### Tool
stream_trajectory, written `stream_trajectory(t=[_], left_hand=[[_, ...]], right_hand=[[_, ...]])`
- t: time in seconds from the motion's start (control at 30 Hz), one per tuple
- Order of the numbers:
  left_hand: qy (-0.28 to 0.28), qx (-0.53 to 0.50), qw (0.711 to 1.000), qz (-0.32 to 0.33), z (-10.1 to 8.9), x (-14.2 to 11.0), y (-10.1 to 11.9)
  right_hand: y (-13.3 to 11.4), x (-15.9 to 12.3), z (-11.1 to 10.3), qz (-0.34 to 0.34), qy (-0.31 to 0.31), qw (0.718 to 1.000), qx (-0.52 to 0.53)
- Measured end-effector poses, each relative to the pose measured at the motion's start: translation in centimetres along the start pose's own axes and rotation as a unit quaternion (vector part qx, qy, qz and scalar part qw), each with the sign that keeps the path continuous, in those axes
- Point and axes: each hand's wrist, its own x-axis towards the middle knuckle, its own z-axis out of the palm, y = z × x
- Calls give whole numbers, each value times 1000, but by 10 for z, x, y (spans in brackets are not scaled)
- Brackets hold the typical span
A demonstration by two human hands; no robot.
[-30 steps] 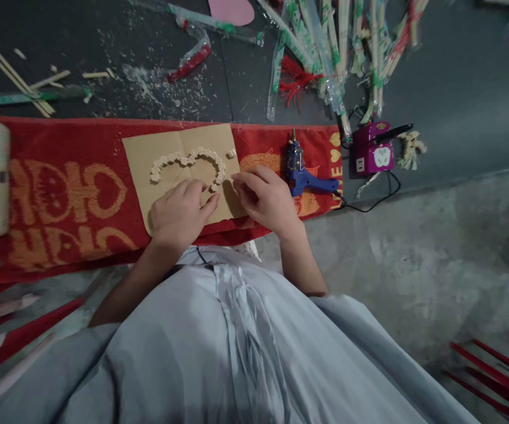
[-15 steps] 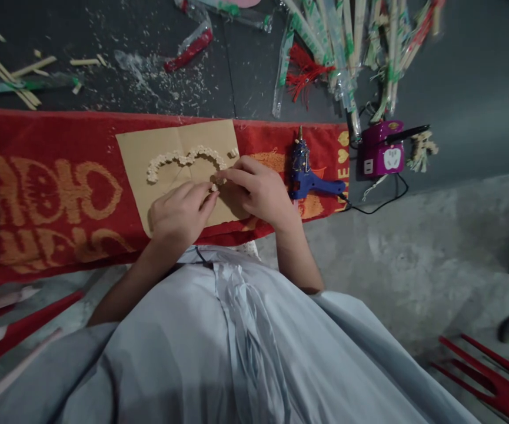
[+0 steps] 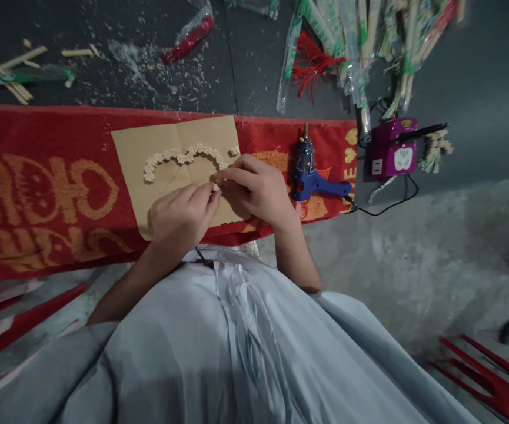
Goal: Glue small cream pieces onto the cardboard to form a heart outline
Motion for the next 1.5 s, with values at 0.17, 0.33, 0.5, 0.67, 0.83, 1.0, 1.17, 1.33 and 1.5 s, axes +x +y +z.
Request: stream_trajectory(t=[0.17, 0.33, 0.5, 0.67, 0.83, 1.0, 1.17, 1.33, 1.5], left_hand=[[-6, 23, 1000, 9, -3, 0, 2], [-16, 44, 999, 11, -5, 2, 6], [-24, 54, 998, 5, -6, 3, 8], [-13, 69, 997, 22, -6, 2, 7], [10, 33, 999, 15, 1, -1, 3], [21, -9, 1000, -12, 10, -5, 1], [33, -26, 999, -25, 14, -8, 0], [21, -43, 997, -54, 15, -9, 0], [26, -27, 999, -38, 15, -9, 0]], right_hand=[[0, 0, 0, -1, -4, 1000, -2], [0, 0, -1, 0, -3, 1000, -1], [1, 0, 0, -2, -9, 1000, 1], [3, -1, 0, 2, -15, 1000, 10], [3, -1, 1, 6, -15, 1000, 12], [3, -1, 1, 6, -19, 1000, 7], [3, 0, 0, 5, -18, 1000, 10], [2, 0, 0, 4, -8, 1000, 15], [4, -1, 1, 4, -8, 1000, 12]])
